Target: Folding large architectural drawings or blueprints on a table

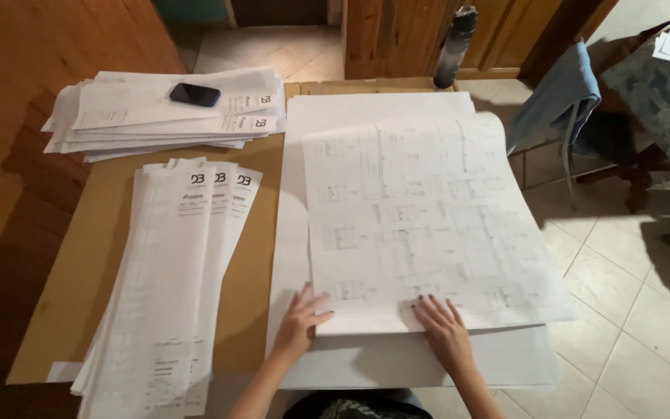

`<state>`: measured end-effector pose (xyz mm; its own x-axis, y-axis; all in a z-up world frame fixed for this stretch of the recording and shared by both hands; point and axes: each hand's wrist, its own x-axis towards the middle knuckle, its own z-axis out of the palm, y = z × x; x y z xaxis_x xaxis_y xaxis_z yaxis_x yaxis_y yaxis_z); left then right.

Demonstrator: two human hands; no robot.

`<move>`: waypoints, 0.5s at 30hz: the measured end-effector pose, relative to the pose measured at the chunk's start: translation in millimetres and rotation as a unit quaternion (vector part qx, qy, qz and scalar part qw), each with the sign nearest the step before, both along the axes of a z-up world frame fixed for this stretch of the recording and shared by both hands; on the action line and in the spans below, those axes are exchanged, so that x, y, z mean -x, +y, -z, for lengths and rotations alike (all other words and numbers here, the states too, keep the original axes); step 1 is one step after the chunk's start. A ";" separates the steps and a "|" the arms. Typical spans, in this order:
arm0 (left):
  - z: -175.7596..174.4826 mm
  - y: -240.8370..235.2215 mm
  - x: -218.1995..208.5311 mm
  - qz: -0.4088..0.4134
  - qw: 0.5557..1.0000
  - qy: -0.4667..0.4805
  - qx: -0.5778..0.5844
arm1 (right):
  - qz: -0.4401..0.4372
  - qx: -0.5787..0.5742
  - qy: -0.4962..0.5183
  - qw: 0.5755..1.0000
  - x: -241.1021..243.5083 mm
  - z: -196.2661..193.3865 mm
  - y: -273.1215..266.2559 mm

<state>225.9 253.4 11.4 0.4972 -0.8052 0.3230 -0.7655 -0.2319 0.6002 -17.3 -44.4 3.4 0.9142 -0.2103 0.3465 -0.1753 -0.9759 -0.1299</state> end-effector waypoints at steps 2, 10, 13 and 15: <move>3.1 -9.0 -1.7 0.064 0.996 0.058 0.022 | -0.077 -0.069 -0.052 0.993 -13.2 -16.2 27.9; -0.4 -22.2 41.5 0.008 0.891 0.452 0.040 | -0.085 -0.183 0.039 0.979 -88.2 -90.7 67.0; 69.6 -46.6 41.7 -0.093 0.833 0.543 0.052 | -0.107 -0.221 0.092 0.965 -141.3 -82.9 70.5; 94.1 -56.2 36.3 -0.160 0.783 0.599 0.052 | -0.111 -0.266 0.126 0.949 -177.1 -60.9 70.9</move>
